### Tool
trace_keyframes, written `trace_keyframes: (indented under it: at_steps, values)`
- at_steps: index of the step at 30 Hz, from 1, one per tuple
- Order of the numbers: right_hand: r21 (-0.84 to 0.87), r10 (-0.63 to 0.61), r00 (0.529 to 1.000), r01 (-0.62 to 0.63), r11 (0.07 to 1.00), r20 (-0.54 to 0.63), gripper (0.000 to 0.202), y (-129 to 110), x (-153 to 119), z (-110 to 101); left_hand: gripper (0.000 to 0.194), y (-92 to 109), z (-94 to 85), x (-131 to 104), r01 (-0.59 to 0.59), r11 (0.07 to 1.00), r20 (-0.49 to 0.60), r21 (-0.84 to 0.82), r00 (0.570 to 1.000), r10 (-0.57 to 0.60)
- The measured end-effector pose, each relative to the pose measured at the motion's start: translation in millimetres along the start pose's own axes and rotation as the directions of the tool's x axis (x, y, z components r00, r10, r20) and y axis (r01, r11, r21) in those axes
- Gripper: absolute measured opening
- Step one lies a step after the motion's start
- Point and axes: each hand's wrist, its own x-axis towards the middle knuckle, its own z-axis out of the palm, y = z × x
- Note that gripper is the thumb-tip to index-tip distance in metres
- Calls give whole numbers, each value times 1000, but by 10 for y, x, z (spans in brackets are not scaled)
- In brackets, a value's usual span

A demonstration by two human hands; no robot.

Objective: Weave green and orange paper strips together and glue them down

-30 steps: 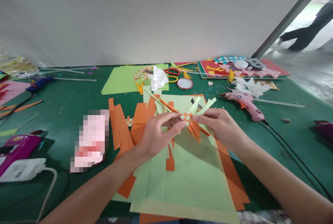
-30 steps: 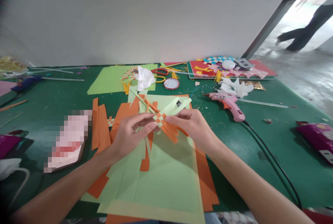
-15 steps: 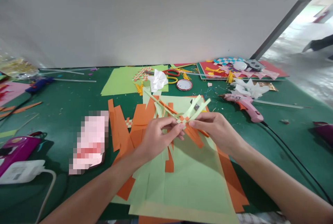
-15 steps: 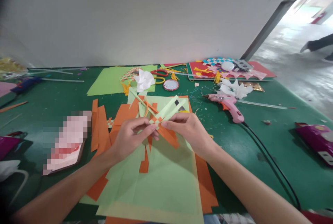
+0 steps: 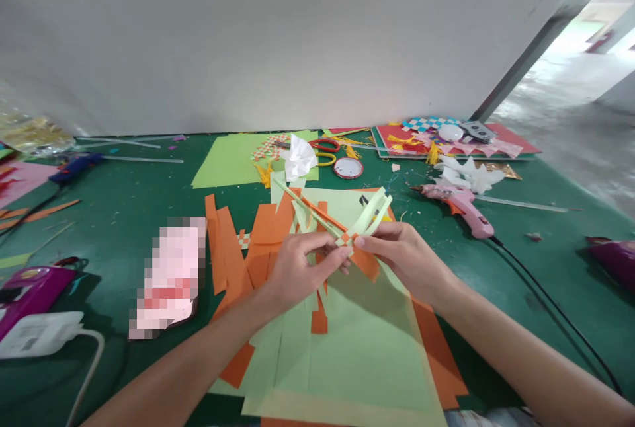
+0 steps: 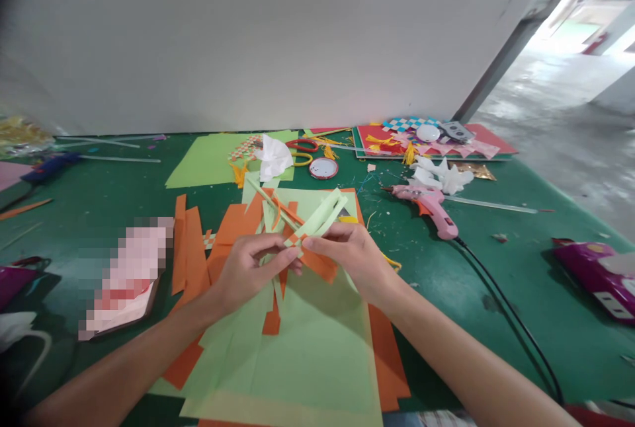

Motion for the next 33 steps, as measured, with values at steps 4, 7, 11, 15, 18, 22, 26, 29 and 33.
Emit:
trace_keyframes:
  at_steps: [4, 7, 11, 15, 18, 22, 26, 29, 33]
  values:
    - [11, -37, 994, 39, 999, -105, 19, -150, -30, -106, 35, -54, -34, -5, -59, 984, 0, 169, 998, 60]
    - [39, -161, 914, 189, 981, -372, 23, -397, -120, -298, 30, -116, -62, 4, -171, 913, -14, 370, 982, 190]
    - [6, -223, 830, 263, 965, -512, 34, -603, -215, -493, 24, -144, -79, 28, -403, 755, 214, 518, 915, 342]
    - [-3, -94, 926, 100, 995, -365, 43, -490, -151, -424, 34, -179, -60, 31, -494, 666, 435, 559, 859, 272]
    - [-25, 27, 982, -33, 999, -188, 40, -330, -78, -265, 44, -265, -54, 24, -453, 635, 405, 626, 884, 232]
    - [-102, 184, 982, -179, 979, 43, 35, -154, -48, -110, 44, -348, -91, 27, -372, 588, 293, 718, 928, 228]
    - [-475, 139, 988, -94, 875, 61, 39, -39, -41, -78, 36, -340, -114, 41, -431, 510, 347, 744, 902, 255]
    - [-612, 144, 984, -51, 789, 103, 35, -10, -22, -87, 34, -321, -114, 48, -427, 499, 327, 754, 903, 278]
    - [-696, 198, 972, -57, 716, 125, 30, -7, 3, -97, 30, -313, -146, 75, -245, 570, 92, 785, 954, 284]
